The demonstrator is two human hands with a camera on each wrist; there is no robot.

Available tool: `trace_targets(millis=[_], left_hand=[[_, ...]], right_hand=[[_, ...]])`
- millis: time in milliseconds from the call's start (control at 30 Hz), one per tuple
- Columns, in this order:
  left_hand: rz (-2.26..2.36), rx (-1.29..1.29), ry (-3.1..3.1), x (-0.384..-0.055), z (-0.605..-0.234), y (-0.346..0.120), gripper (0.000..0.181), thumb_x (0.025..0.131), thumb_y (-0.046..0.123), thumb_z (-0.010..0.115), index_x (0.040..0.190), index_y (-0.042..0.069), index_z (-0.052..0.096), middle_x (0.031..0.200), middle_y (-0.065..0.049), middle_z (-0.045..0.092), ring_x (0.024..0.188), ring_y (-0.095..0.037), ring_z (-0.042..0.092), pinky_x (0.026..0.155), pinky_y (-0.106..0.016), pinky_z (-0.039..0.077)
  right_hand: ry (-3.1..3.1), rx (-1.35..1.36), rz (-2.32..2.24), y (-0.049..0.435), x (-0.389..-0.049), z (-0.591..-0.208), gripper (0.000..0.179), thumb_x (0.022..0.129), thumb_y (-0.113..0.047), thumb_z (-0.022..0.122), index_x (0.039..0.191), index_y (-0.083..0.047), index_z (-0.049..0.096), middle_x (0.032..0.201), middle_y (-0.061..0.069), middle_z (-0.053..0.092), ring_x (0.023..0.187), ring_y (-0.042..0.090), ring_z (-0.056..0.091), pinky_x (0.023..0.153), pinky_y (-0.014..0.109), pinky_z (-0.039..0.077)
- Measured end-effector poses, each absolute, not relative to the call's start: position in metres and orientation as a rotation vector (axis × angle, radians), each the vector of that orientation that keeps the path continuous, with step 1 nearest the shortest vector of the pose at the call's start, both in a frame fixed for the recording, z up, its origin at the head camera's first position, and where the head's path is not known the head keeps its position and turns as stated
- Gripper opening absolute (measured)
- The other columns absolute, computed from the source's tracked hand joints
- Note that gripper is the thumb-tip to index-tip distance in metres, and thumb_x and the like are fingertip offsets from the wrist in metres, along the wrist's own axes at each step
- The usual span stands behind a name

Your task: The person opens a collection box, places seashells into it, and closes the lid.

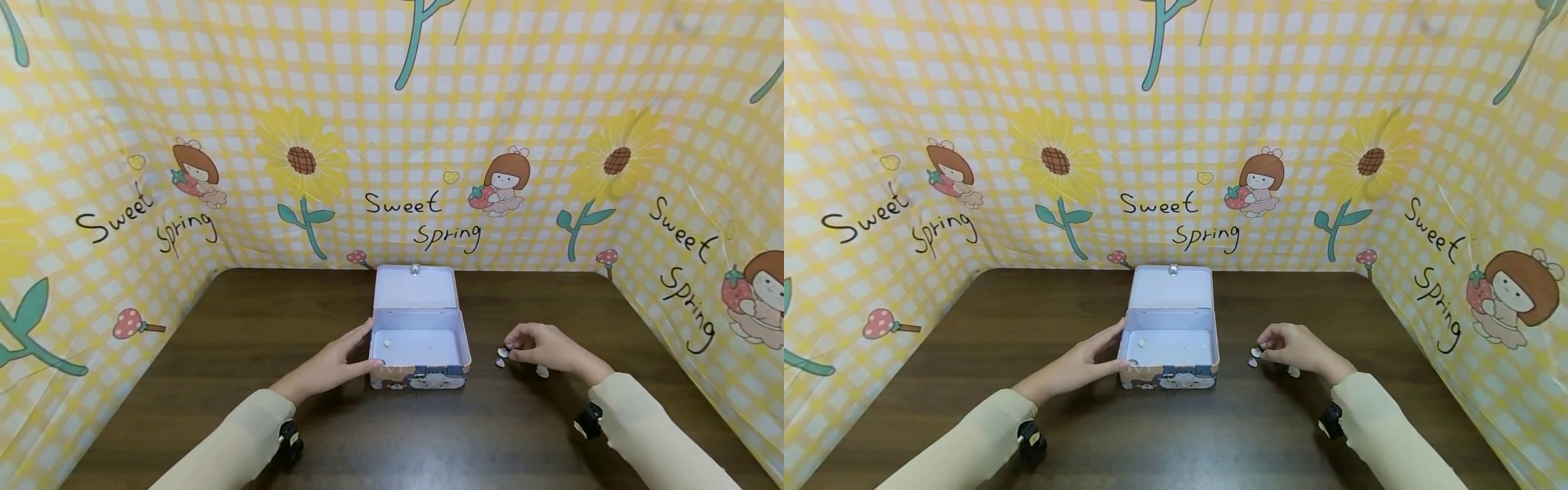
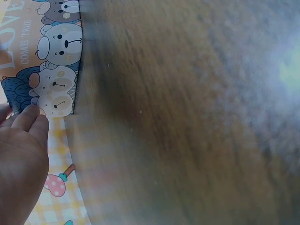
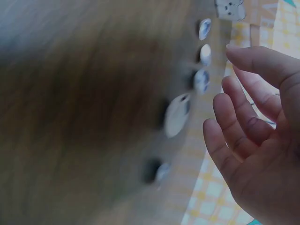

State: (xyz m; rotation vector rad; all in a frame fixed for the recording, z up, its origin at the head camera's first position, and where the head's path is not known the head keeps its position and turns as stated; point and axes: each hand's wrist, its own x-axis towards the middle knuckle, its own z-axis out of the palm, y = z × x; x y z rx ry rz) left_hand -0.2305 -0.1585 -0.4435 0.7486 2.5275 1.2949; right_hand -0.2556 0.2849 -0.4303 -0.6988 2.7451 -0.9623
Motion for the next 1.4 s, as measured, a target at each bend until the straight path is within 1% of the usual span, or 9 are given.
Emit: trace_targets(millis=[167,500,800,900,1067,1400], left_hand=[[1.299,0.745,2.529,-0.231,-0.444,-0.159,0.087,0.096,0.042,0.068,0.162,0.019,0.017,0.166,-0.006,0.012,0.148,-0.028,0.023,0.114,-0.055,0.028],[1.295,0.755,2.524,-0.231,-0.444,-0.158,0.087,0.096,0.041,0.068,0.162,0.017,0.017,0.166,-0.009,0.012,0.149,-0.028,0.022,0.115,-0.053,0.026],[1.306,0.755,2.520,-0.231,-0.443,-0.158,0.087,0.096,0.041,0.069,0.162,0.019,0.017,0.166,-0.008,0.012,0.149,-0.028,0.021,0.114,-0.056,0.027],[1.308,0.753,2.520,-0.231,-0.442,-0.158,0.087,0.096,0.041,0.069,0.162,0.018,0.017,0.166,-0.008,0.013,0.149,-0.028,0.021,0.114,-0.056,0.027],[1.312,0.755,2.508,-0.231,-0.442,-0.158,0.087,0.096,0.040,0.069,0.162,0.018,0.017,0.166,-0.007,0.012,0.149,-0.028,0.021,0.114,-0.056,0.027],[1.322,0.762,2.502,-0.233,-0.446,-0.158,0.086,0.096,0.039,0.069,0.162,0.020,0.016,0.166,-0.008,0.011,0.149,-0.029,0.022,0.113,-0.057,0.027]], right_hand=[[2.758,-0.658,-0.955,0.292,-0.254,-0.435,0.018,0.091,-0.018,0.077,0.105,-0.009,0.070,0.090,-0.004,0.066,0.079,0.011,0.060,0.071,0.031,0.049],[2.739,-0.571,-0.989,0.297,-0.257,-0.448,0.019,0.088,-0.016,0.078,0.104,-0.010,0.070,0.095,0.000,0.065,0.088,0.016,0.058,0.077,0.035,0.049],[2.675,-0.519,-1.086,0.298,-0.261,-0.452,0.019,0.089,-0.016,0.077,0.103,-0.006,0.069,0.093,0.002,0.064,0.084,0.016,0.057,0.074,0.032,0.047],[2.679,-0.492,-1.082,0.297,-0.261,-0.453,0.018,0.089,-0.017,0.078,0.101,-0.007,0.069,0.091,0.001,0.063,0.083,0.016,0.056,0.073,0.031,0.046],[2.688,-0.506,-1.059,0.297,-0.261,-0.454,0.019,0.089,-0.018,0.078,0.102,-0.008,0.070,0.092,0.001,0.063,0.083,0.017,0.053,0.073,0.031,0.045],[2.678,-0.538,-1.043,0.296,-0.259,-0.452,0.018,0.091,-0.019,0.076,0.102,-0.007,0.069,0.093,0.001,0.062,0.084,0.017,0.052,0.073,0.032,0.045]])
